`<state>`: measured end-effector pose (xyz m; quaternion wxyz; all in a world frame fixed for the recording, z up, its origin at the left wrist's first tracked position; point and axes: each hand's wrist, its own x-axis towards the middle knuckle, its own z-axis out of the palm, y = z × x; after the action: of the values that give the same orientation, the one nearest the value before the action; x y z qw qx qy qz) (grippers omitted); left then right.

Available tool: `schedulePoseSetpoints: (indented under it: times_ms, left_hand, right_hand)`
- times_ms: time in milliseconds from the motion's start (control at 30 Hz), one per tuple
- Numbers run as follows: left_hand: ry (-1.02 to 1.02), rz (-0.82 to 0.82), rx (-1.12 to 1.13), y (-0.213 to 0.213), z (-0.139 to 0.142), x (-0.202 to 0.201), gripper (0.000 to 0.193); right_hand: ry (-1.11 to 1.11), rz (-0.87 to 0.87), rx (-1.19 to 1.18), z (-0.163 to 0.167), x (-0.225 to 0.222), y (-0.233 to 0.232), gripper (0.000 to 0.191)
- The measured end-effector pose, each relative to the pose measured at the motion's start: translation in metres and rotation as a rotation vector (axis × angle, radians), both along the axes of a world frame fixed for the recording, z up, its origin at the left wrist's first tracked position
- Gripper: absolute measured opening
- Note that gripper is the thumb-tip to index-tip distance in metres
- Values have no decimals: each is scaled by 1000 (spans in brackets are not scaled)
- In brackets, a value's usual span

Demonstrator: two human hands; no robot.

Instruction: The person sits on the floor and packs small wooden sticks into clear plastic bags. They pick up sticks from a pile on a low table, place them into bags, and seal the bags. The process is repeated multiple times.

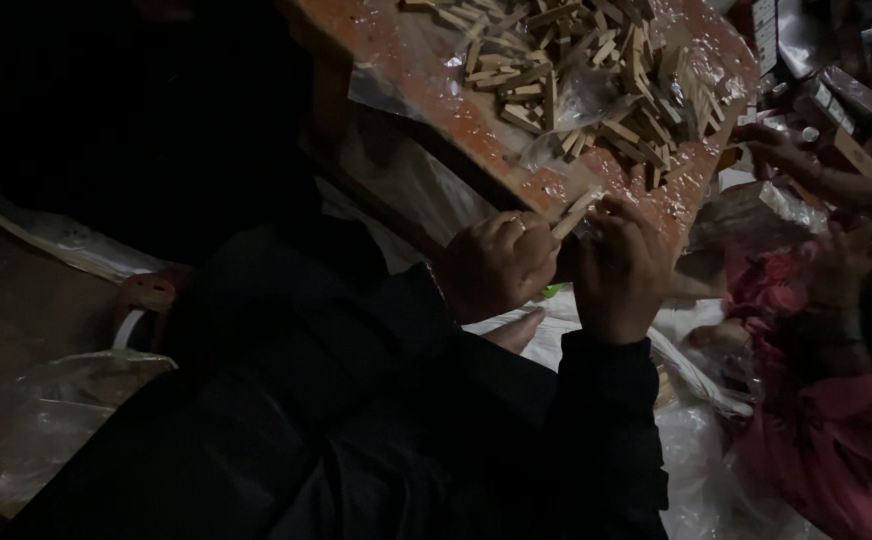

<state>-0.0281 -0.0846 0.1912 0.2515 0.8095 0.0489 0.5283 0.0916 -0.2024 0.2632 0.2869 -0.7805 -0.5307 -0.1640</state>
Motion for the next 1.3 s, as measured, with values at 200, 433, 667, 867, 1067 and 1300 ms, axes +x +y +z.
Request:
schedulePoseSetpoints:
  times_ms: [200, 433, 667, 867, 1067, 1300]
  left_hand:
    - [51, -64, 135, 9, -7, -3, 21]
    - [179, -131, -61, 9, -11, -1, 63]
    - [209, -81, -144, 3, -7, 6, 54]
    - [107, -163, -2, 8, -5, 4, 37]
    - [35, -139, 40, 10, -2, 3, 26]
    - [40, -130, 132, 14, -10, -1, 30]
  right_hand:
    - [62, 35, 68, 2, -3, 3, 23]
    - [8, 17, 56, -2, 0, 4, 28]
    - [-20, 12, 47, -9, 4, 3, 29]
    - [48, 45, 94, -9, 4, 4, 21]
    - [33, 52, 97, -9, 3, 5, 13]
    - [409, 189, 228, -14, 1, 4, 30]
